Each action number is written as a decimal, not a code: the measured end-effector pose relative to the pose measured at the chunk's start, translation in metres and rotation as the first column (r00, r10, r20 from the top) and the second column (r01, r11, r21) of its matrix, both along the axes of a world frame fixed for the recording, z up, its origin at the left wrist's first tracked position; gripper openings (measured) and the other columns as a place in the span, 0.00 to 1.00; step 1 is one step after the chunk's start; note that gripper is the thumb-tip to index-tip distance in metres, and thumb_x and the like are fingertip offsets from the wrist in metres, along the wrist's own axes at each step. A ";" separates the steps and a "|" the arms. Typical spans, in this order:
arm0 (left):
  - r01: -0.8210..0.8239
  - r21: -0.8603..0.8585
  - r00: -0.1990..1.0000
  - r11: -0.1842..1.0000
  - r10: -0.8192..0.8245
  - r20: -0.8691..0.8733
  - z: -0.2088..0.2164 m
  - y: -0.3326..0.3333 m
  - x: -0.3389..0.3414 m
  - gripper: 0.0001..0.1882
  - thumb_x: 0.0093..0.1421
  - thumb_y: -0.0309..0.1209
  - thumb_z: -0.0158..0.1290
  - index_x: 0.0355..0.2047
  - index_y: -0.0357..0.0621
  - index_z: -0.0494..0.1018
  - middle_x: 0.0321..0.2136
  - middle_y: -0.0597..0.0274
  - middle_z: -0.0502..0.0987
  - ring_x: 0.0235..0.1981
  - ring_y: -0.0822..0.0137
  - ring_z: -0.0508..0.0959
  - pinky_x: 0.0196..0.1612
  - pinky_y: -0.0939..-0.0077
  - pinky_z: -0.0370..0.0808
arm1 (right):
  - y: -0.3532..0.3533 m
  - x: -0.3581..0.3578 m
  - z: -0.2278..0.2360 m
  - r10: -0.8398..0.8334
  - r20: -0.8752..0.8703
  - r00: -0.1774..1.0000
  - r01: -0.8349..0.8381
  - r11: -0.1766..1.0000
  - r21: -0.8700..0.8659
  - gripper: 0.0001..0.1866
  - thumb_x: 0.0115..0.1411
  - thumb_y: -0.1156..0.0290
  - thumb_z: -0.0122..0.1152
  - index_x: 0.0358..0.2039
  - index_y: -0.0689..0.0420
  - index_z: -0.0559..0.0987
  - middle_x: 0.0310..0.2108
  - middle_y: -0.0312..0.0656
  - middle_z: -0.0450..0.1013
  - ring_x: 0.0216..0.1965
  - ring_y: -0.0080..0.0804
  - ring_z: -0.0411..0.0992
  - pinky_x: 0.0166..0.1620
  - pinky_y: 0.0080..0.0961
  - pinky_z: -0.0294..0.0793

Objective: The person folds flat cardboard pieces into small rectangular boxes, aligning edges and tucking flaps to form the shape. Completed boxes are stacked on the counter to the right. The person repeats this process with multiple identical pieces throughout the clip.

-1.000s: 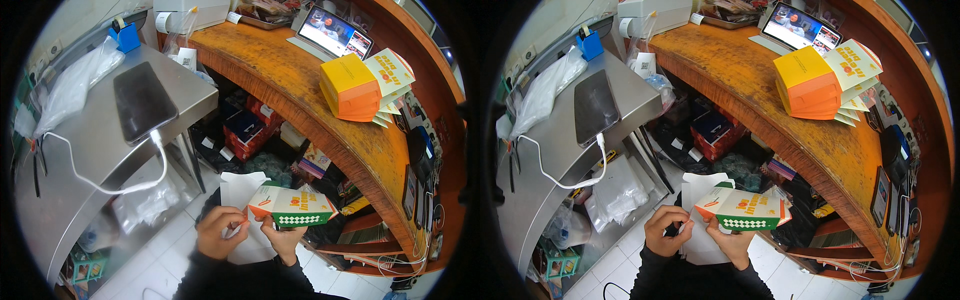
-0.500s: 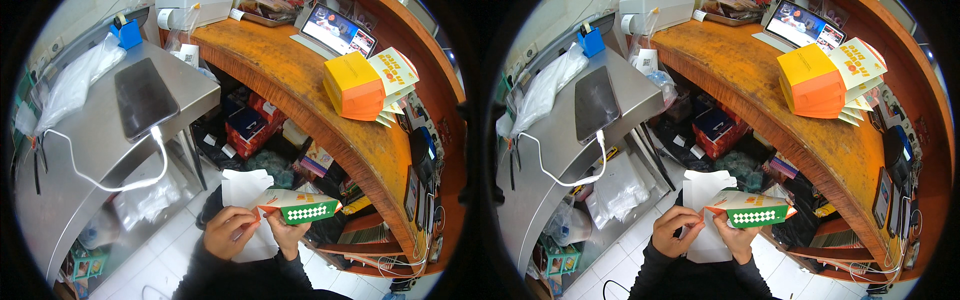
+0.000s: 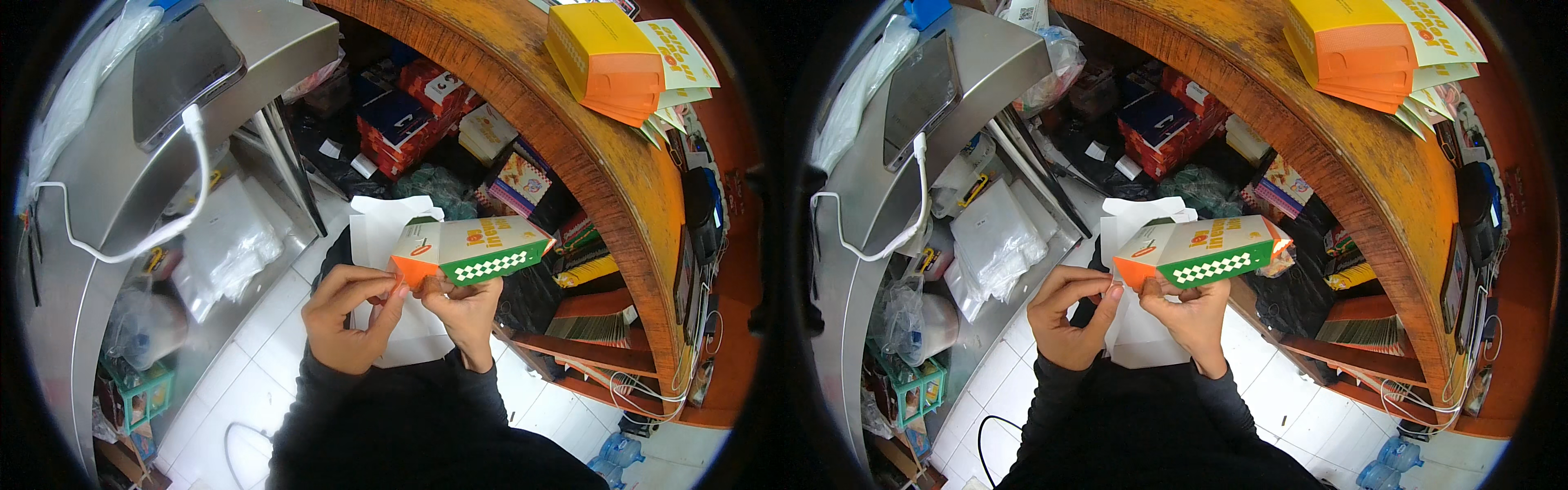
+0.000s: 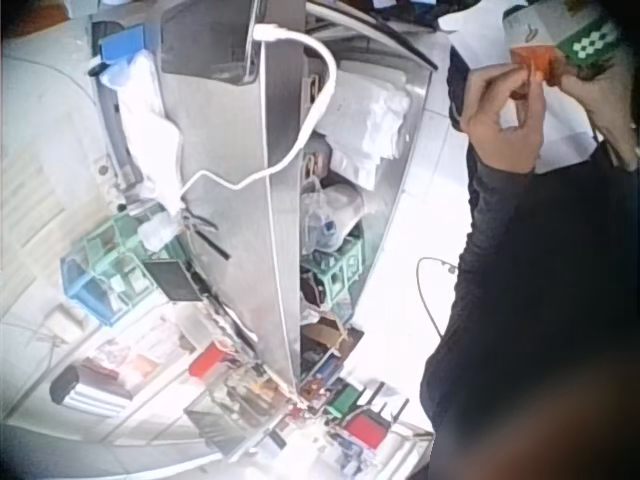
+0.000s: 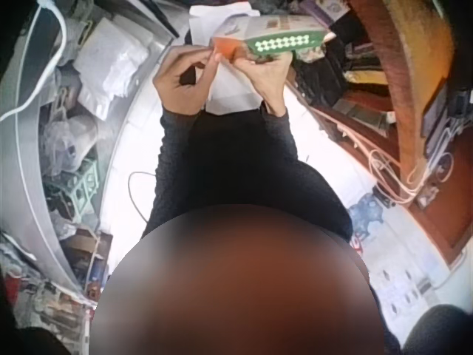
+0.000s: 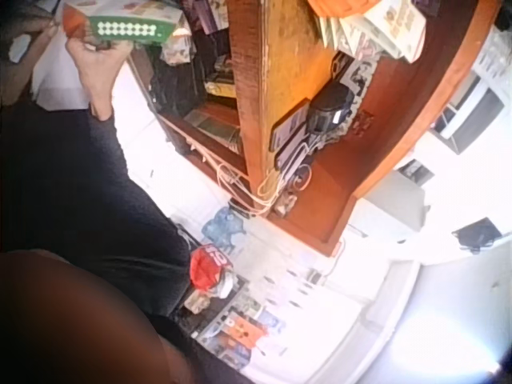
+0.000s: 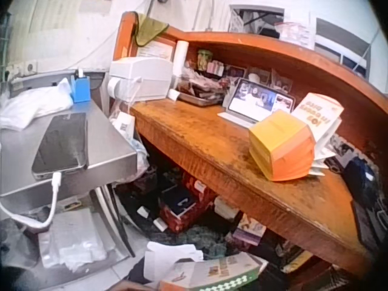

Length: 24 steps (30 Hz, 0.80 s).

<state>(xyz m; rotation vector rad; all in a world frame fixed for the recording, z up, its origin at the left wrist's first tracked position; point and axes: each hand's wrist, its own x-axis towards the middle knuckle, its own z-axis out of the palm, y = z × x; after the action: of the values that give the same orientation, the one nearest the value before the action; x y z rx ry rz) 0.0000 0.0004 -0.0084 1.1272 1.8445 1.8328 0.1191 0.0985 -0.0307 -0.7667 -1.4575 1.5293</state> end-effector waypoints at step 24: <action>0.047 -0.009 0.995 0.999 -0.048 -0.093 -0.011 0.003 -0.004 0.07 0.49 0.20 0.65 0.31 0.39 0.82 0.31 0.59 0.78 0.30 0.71 0.80 0.34 0.81 0.77 | 0.016 -0.001 -0.015 0.115 0.049 0.992 -0.115 0.993 -0.013 0.10 0.48 0.87 0.62 0.33 0.69 0.79 0.29 0.43 0.79 0.29 0.25 0.79 0.31 0.16 0.78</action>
<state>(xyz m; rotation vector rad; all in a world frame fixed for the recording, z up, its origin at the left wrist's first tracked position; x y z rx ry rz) -0.0040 0.0035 -0.0190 1.2627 1.8556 1.7752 0.1185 0.1140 -0.0453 -0.7426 -1.5552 1.6153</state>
